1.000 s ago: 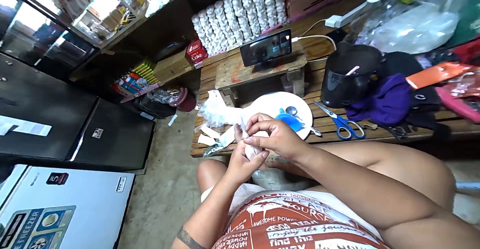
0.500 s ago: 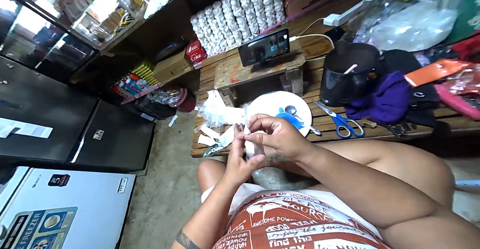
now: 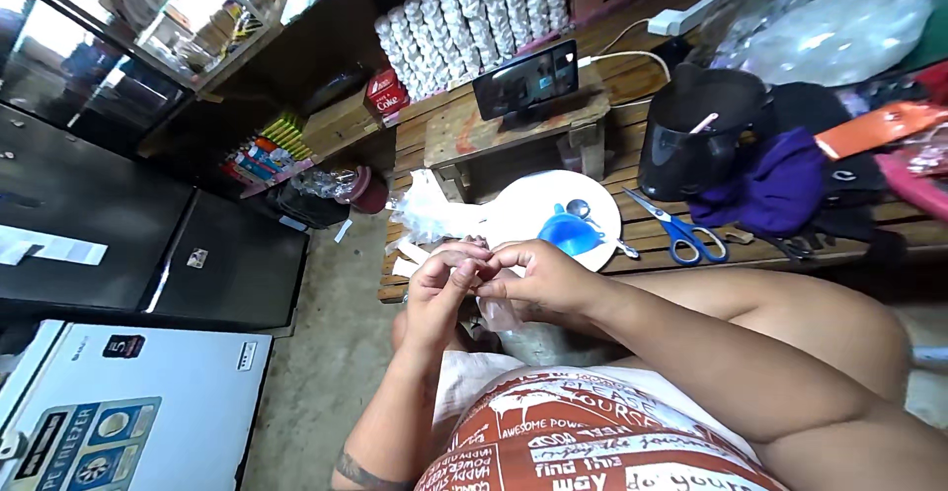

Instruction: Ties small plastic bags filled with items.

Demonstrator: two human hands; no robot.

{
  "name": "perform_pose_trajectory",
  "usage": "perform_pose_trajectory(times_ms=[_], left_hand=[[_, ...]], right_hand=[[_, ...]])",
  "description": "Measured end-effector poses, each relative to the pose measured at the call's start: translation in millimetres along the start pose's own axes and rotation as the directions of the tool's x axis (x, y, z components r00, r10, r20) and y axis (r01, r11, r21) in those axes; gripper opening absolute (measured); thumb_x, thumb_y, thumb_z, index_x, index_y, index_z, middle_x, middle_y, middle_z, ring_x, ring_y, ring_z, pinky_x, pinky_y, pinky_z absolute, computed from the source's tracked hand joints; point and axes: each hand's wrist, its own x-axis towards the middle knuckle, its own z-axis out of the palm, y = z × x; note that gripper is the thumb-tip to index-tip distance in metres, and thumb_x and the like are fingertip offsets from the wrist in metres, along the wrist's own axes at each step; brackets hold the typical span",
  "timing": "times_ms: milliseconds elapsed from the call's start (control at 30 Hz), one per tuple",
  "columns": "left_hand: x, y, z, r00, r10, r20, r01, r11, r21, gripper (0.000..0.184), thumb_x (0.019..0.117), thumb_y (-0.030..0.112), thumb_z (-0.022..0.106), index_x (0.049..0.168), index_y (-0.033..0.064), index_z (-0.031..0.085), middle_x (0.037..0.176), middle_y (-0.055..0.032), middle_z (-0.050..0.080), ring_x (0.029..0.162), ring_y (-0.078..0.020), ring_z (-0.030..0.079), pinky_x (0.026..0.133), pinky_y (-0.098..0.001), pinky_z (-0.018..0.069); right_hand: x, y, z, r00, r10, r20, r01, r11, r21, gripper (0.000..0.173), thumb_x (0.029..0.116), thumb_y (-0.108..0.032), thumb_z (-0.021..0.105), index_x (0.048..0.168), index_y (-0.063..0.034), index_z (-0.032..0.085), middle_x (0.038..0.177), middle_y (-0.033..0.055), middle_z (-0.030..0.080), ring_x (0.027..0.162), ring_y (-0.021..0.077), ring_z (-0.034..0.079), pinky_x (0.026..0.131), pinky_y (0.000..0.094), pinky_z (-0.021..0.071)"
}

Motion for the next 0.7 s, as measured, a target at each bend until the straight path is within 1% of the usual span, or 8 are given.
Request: perform_pose_trajectory(times_ms=[67,133,233,367,500,567,633,700], left_hand=[[0.6,3.3,-7.2,1.0,0.007,0.021,-0.007,1.0,0.023,0.012,0.0957,0.031,0.071,0.091,0.0206,0.075,0.106,0.0044,0.072,0.114,-0.0135,0.065,0.106,-0.0379,0.0503],[1.8,7.4,-11.5,0.999,0.02,0.027,-0.022,0.997,0.072,0.012,0.094,0.032,0.073,0.09,0.0215,0.076,0.103,0.0062,0.072,0.111,-0.0119,0.066,0.103,-0.0359,0.0527],[4.0,12.9,-14.4,0.998,0.058,0.012,-0.059,0.991,0.117,0.011,0.0933,0.03,0.074,0.089,0.0202,0.076,0.102,0.0056,0.072,0.108,-0.0113,0.067,0.099,-0.0334,0.0544],[9.5,18.7,-14.5,0.997,0.08,-0.012,-0.077,0.986,0.15,0.008,0.0933,0.025,0.074,0.089,0.0184,0.077,0.099,0.0045,0.072,0.099,-0.0096,0.068,0.09,-0.0293,0.0573],[12.9,17.6,-14.0,0.994,0.109,-0.025,-0.103,0.982,0.161,0.009,0.0937,0.025,0.074,0.089,0.0182,0.077,0.099,0.0045,0.072,0.099,-0.0093,0.068,0.09,-0.0285,0.057],[12.7,12.8,-12.4,0.994,0.105,-0.026,-0.1,0.985,0.137,0.01,0.0944,0.027,0.073,0.09,0.0185,0.077,0.1,0.005,0.072,0.099,-0.0084,0.068,0.088,-0.0273,0.0572],[11.0,4.8,-11.8,0.996,0.092,-0.016,-0.089,0.988,0.13,0.013,0.0961,0.03,0.072,0.093,0.019,0.077,0.102,0.0056,0.072,0.099,-0.0072,0.067,0.087,-0.0262,0.0571],[6.1,-2.5,-13.0,0.997,0.071,0.006,-0.071,0.985,0.16,0.015,0.098,0.031,0.069,0.096,0.0177,0.076,0.105,0.0047,0.072,0.103,-0.0079,0.067,0.09,-0.0284,0.0561]], right_hand=[[1.7,2.8,1.4,1.0,-0.015,0.025,0.015,1.0,-0.008,0.011,0.0892,-0.016,0.077,0.091,-0.0052,0.076,0.093,-0.001,0.071,0.092,0.0009,0.065,0.085,0.0207,0.0537],[2.0,3.8,3.5,0.999,-0.035,0.035,0.036,0.999,-0.017,0.012,0.0909,-0.017,0.076,0.092,-0.0055,0.076,0.093,-0.001,0.071,0.093,0.0009,0.064,0.086,0.0198,0.0536],[3.1,6.9,5.3,0.996,-0.074,0.043,0.076,0.997,-0.033,0.014,0.0923,-0.02,0.075,0.093,-0.0056,0.076,0.094,-0.0012,0.07,0.095,0.0005,0.063,0.087,0.0192,0.0524],[4.8,11.1,6.8,0.995,-0.093,0.032,0.094,0.995,-0.026,0.013,0.0909,-0.019,0.076,0.09,-0.006,0.076,0.092,-0.002,0.07,0.092,-0.0012,0.063,0.085,0.0175,0.0527],[7.2,12.5,3.5,0.994,-0.093,0.05,0.094,0.995,-0.032,0.013,0.0908,-0.019,0.076,0.089,-0.006,0.076,0.092,-0.0021,0.07,0.093,-0.0007,0.063,0.085,0.0183,0.0523],[5.6,12.9,2.0,0.998,-0.058,0.038,0.059,0.998,-0.023,0.011,0.0915,-0.017,0.075,0.09,-0.0064,0.075,0.094,-0.001,0.07,0.095,0.0013,0.064,0.087,0.0203,0.0533],[5.1,15.3,-0.5,0.998,-0.067,0.011,0.068,0.995,-0.074,0.011,0.0907,-0.018,0.076,0.091,-0.0073,0.076,0.094,-0.0011,0.07,0.097,0.0026,0.064,0.089,0.0222,0.0532],[6.4,18.7,-3.9,0.995,-0.1,-0.003,0.098,0.979,-0.177,0.012,0.0892,-0.021,0.076,0.09,-0.0091,0.077,0.092,-0.0013,0.07,0.097,0.005,0.063,0.089,0.0259,0.0516]])
